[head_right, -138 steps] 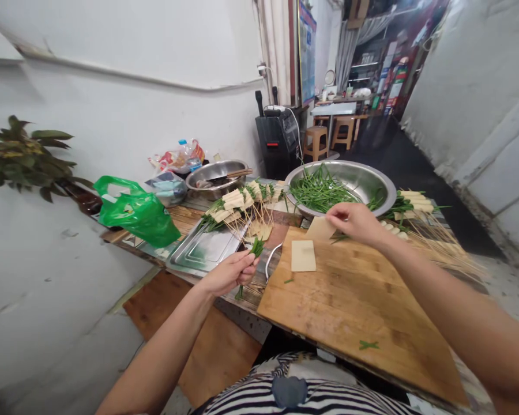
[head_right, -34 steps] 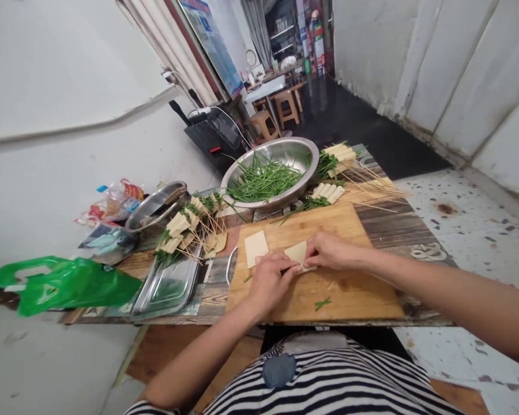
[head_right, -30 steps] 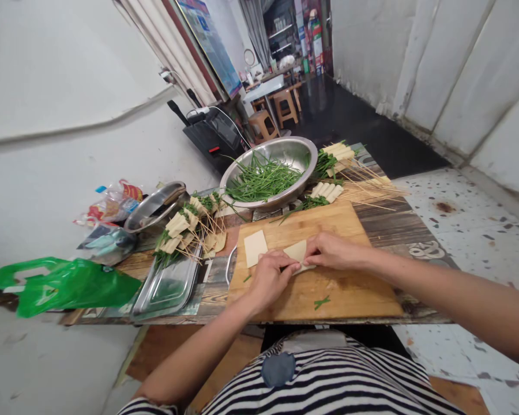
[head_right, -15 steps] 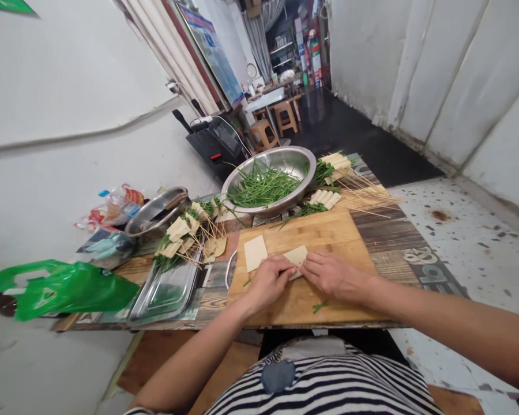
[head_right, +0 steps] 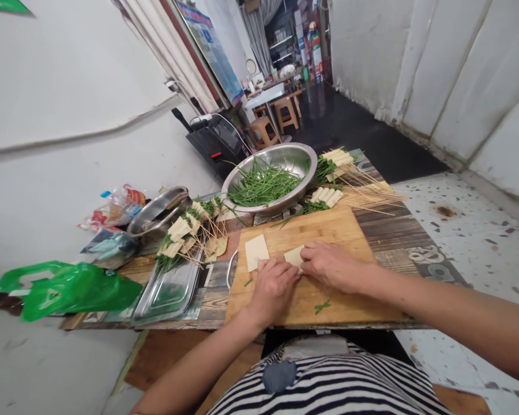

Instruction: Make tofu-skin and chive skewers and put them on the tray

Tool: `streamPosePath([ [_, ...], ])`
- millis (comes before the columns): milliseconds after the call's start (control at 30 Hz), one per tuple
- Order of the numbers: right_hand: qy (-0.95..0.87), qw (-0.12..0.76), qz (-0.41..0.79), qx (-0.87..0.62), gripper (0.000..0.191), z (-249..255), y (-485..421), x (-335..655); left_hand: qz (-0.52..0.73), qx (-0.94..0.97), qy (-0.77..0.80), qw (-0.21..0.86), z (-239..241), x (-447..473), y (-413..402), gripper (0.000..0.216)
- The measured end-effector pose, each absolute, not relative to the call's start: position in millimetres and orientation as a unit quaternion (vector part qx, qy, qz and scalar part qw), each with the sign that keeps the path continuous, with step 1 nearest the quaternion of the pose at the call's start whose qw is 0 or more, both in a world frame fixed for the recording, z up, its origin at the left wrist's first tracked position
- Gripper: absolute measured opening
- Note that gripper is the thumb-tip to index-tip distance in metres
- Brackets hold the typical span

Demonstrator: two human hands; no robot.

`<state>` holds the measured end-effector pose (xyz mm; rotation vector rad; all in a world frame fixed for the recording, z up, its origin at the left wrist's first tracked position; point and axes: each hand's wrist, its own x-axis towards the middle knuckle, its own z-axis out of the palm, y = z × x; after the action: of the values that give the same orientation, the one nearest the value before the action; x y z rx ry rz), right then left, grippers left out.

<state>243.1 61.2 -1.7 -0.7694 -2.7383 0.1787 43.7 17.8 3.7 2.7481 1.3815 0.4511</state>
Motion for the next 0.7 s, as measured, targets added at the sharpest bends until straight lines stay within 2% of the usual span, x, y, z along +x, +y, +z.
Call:
streamPosePath([
  [133,-0.954,0.151,0.035,-0.256,0.031,-4,59,246,0.118,0.884,0.451,0.045,11,45,25,0.021],
  [267,-0.967,0.124,0.020,-0.224,0.027,9,56,246,0.109,0.878,0.466,0.019,13,49,22,0.020],
  [367,-0.957,0.127,0.077,-0.250,0.027,15,60,244,0.099,0.872,0.479,0.017,15,52,20,0.021],
  [467,-0.936,0.147,0.164,-0.273,0.031,14,69,242,0.082,0.861,0.498,0.060,21,52,23,0.020],
  [600,-0.922,0.137,0.254,-0.256,0.028,20,79,240,0.074,0.854,0.503,0.109,22,50,27,0.016],
  [700,-0.917,0.124,0.274,-0.264,0.025,31,82,238,0.091,0.852,0.510,0.072,13,49,22,0.013],
])
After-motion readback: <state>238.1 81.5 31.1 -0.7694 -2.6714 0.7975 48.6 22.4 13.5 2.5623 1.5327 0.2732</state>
